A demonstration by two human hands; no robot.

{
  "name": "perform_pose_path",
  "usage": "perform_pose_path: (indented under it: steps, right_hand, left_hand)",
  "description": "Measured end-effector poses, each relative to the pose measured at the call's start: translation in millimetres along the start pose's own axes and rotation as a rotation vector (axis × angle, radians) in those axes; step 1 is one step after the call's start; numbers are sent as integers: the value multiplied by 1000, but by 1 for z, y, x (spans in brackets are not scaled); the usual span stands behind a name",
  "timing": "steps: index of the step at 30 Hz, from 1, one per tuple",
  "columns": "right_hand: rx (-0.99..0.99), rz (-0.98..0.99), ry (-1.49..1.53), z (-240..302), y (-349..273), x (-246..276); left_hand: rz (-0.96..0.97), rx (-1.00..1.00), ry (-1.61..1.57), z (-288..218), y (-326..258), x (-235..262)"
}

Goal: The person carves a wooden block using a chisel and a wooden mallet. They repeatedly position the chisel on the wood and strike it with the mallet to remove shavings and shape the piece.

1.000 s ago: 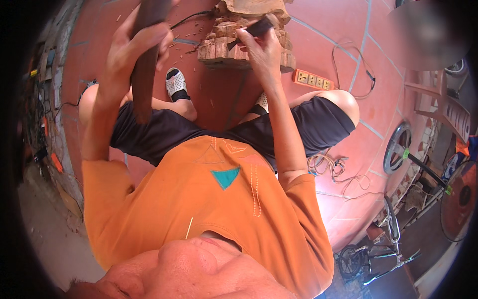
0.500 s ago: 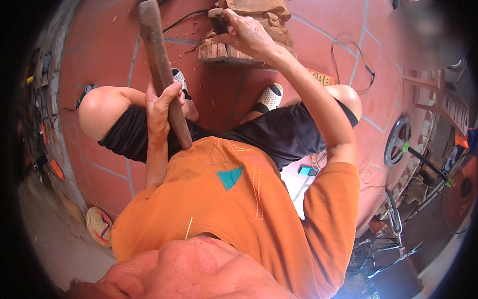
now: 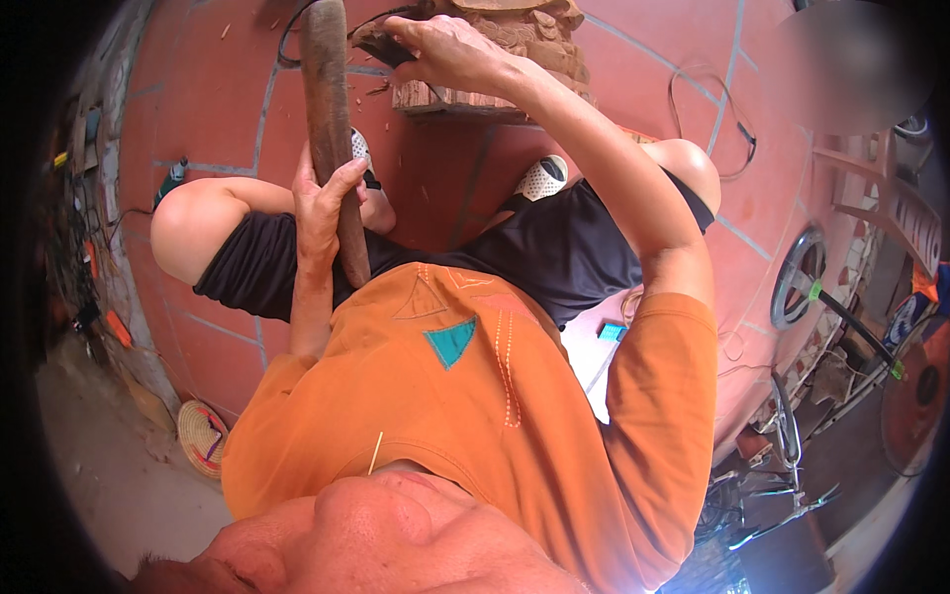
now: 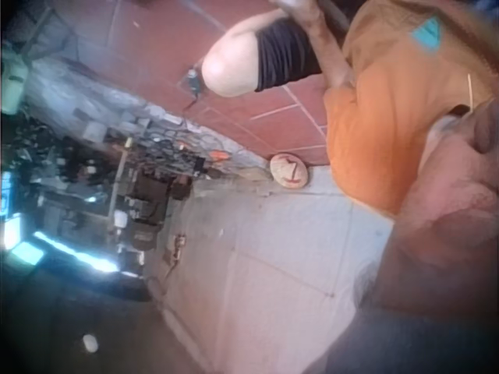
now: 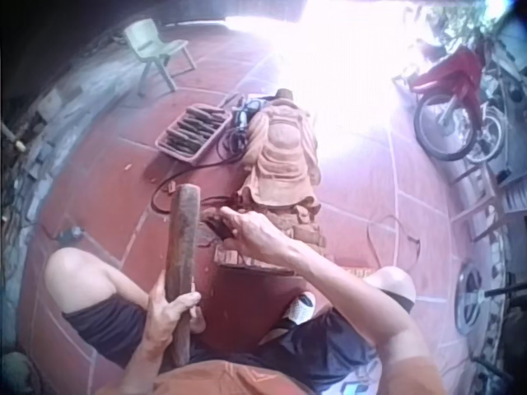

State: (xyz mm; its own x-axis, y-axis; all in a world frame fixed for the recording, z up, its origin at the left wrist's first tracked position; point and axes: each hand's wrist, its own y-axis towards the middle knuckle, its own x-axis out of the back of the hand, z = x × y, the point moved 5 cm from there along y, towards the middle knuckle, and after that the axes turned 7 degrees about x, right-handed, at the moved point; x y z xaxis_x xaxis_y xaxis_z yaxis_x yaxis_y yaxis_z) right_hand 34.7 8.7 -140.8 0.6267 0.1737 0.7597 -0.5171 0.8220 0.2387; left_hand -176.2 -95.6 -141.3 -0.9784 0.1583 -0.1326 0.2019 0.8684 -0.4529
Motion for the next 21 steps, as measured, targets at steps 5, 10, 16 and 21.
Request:
perform_pose_path:
  steps: [5,10,16,21]
  right_hand:
    - [-2,9,13,0,0,-2]
    - [-1,59,34,0,-3,1]
    - [20,50,94,4,-3,2]
    - [15,71,52,0,-3,-2]
  left_hand:
    - [-9,7,-15,-2,0,-1]
    - [-4,30,-36,-1,1,1]
    - [-42,-92,-175,-14,-2,12]
    - [-50,-244,-249,-43,-12,13]
